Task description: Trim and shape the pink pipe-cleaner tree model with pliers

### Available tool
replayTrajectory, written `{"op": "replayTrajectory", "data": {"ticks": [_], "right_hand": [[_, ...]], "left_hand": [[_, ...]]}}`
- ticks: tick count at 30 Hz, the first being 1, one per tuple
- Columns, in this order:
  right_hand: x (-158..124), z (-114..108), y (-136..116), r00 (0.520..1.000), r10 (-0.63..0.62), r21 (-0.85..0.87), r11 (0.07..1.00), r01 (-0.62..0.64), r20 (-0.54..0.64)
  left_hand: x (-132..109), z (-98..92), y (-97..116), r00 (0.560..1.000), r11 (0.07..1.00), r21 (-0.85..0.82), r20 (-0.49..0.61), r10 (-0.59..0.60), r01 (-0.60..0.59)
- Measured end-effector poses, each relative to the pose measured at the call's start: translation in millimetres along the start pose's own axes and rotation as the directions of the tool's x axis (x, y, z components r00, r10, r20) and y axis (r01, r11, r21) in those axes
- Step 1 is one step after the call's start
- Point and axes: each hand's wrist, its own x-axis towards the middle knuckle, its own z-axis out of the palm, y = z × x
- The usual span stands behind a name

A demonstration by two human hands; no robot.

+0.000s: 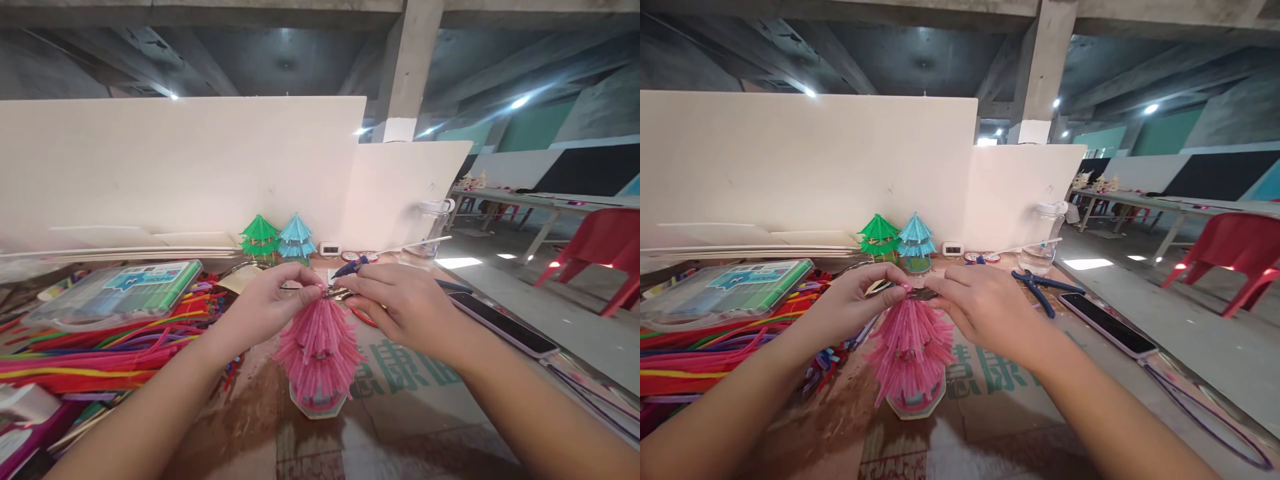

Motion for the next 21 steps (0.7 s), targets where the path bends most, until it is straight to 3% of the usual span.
{"op": "replayTrajectory", "data": {"ticks": [21], "right_hand": [[-2.7, 4.4, 0.4, 0.998, -0.045, -0.045, 0.998, 0.043, -0.039]], "left_hand": [[0.9, -0.4, -7.5, 0.999, 1.000, -0.026, 0.035, 0.017, -0.016]]}}
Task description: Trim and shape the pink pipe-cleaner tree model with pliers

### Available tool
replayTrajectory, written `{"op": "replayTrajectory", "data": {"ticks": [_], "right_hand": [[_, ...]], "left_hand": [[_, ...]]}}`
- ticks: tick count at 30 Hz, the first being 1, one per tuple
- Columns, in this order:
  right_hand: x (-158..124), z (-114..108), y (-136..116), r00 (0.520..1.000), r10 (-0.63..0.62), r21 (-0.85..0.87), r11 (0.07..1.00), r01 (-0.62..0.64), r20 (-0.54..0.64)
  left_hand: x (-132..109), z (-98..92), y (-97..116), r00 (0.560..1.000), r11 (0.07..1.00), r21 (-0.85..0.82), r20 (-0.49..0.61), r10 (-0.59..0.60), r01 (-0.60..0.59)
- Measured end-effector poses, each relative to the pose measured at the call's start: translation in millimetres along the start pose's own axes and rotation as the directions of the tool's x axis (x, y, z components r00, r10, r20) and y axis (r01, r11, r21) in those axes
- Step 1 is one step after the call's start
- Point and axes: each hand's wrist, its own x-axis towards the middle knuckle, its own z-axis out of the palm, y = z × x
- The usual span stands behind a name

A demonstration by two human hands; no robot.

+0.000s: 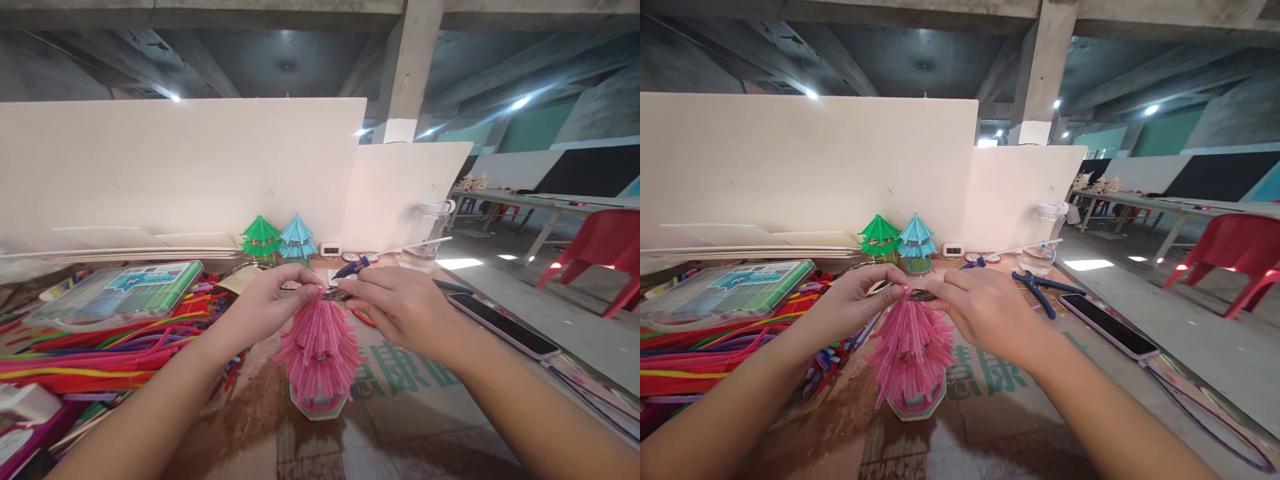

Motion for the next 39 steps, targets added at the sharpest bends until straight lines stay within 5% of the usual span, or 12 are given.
{"op": "replayTrajectory", "data": {"ticks": [39], "right_hand": [[1.5, -2.4, 2.7, 0.998, 0.039, 0.059, 0.997, -0.041, 0.043]], "left_hand": [[0.0, -0.2, 2.3, 1.000, 1.000, 0.005, 0.017, 0.007, -0.007]]}}
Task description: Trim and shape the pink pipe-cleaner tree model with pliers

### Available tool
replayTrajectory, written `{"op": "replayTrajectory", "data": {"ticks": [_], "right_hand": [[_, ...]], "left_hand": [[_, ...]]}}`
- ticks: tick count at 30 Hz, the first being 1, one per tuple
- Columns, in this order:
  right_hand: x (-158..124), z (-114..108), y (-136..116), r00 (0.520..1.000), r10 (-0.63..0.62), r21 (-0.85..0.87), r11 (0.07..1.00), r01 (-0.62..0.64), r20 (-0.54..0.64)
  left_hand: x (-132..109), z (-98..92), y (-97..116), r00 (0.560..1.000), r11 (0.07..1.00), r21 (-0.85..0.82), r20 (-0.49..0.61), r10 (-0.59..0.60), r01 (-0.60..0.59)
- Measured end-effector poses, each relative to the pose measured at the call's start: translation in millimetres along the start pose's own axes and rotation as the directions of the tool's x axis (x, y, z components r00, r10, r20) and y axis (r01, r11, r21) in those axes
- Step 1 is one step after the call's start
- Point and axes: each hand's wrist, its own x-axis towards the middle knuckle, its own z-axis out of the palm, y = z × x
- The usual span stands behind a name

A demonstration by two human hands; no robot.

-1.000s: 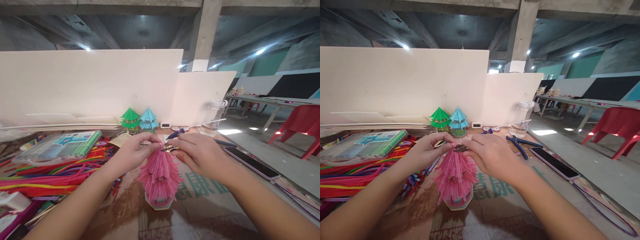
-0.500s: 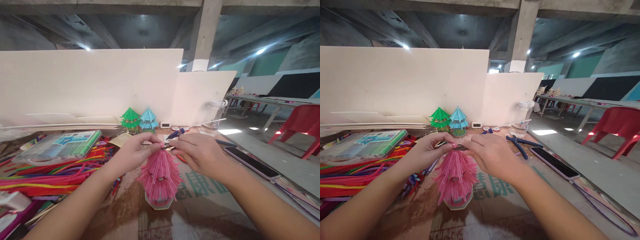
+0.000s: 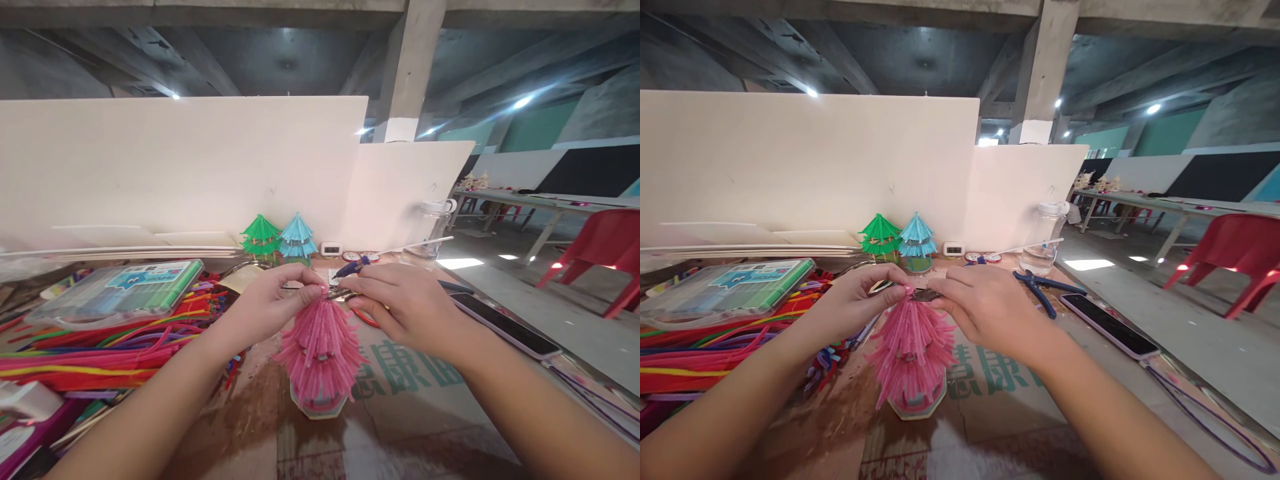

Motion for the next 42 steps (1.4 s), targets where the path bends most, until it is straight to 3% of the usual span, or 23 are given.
{"op": "replayTrajectory", "data": {"ticks": [20, 42], "right_hand": [[1.1, -1.9, -3.8, 1.000, -0.024, -0.078, 0.997, 0.024, 0.001], [2.0, -3.7, -2.5, 1.000, 0.013, 0.015, 1.000, -0.013, 0.027]], "left_hand": [[-0.5, 1.1, 2.9, 1.000, 1.000, 0.012, -0.022, 0.001, 0.000], [-0.7, 1.3, 2.8, 1.000, 1.000, -0.006, -0.023, -0.009, 0.009]]}}
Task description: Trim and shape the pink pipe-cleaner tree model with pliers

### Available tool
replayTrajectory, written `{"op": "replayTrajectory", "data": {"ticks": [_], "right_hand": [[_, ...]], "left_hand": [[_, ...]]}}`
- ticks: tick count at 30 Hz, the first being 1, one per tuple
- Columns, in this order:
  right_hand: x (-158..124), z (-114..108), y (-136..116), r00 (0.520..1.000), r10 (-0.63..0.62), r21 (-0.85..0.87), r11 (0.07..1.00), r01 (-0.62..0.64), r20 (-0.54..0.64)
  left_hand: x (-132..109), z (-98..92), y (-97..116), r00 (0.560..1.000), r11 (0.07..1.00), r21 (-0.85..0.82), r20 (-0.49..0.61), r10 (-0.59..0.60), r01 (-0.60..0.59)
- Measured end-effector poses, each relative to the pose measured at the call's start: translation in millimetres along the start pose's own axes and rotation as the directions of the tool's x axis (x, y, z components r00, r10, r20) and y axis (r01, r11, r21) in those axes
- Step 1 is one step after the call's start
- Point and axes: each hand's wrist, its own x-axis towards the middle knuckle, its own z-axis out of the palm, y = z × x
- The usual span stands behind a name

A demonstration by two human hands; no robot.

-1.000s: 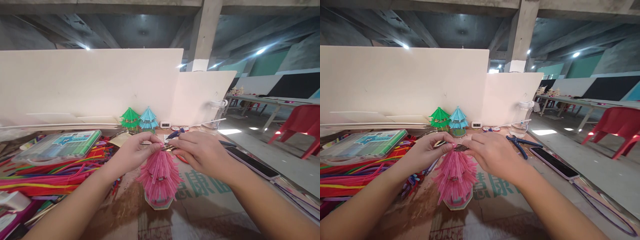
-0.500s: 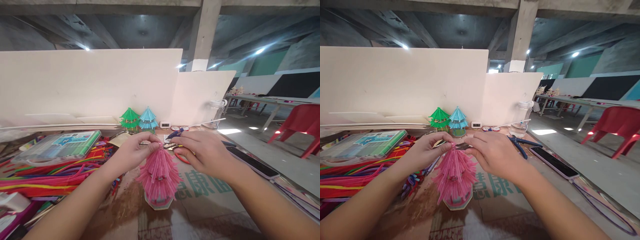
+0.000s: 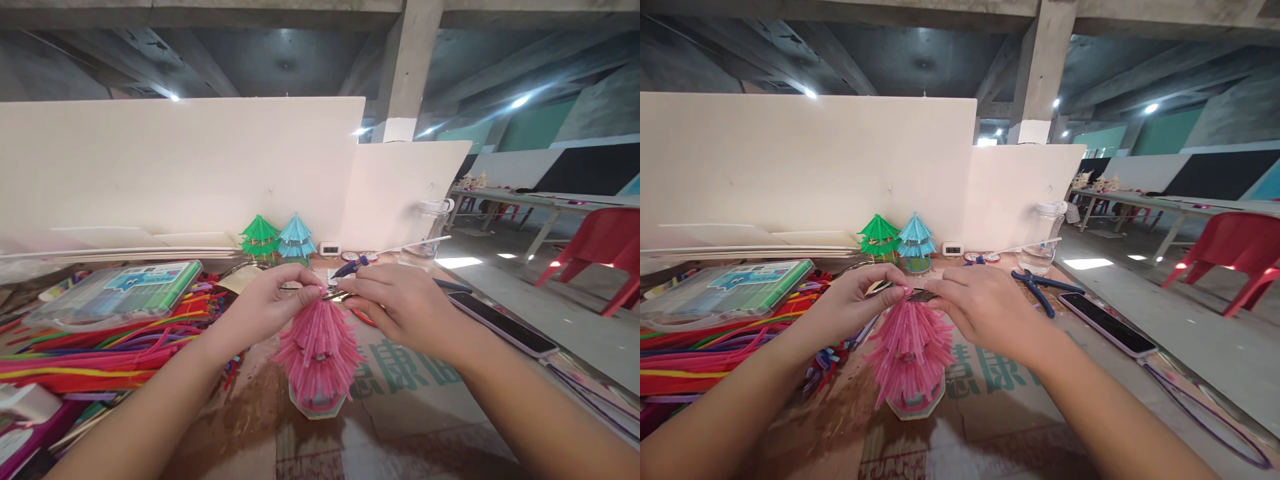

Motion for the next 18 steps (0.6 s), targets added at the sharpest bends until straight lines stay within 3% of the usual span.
{"op": "replayTrajectory", "data": {"ticks": [13, 18], "right_hand": [[0.4, 0.1, 1.2, 0.999, 0.012, 0.038, 0.999, -0.010, -0.051], [0.5, -4.3, -1.5, 0.998, 0.028, 0.040, 0.999, -0.026, -0.050]], "left_hand": [[0.6, -1.2, -5.1, 1.000, 1.000, 0.019, -0.018, 0.015, -0.014], [1.6, -2.2, -6.5, 0.997, 0.997, 0.007, 0.000, 0.073, -0.073]]}}
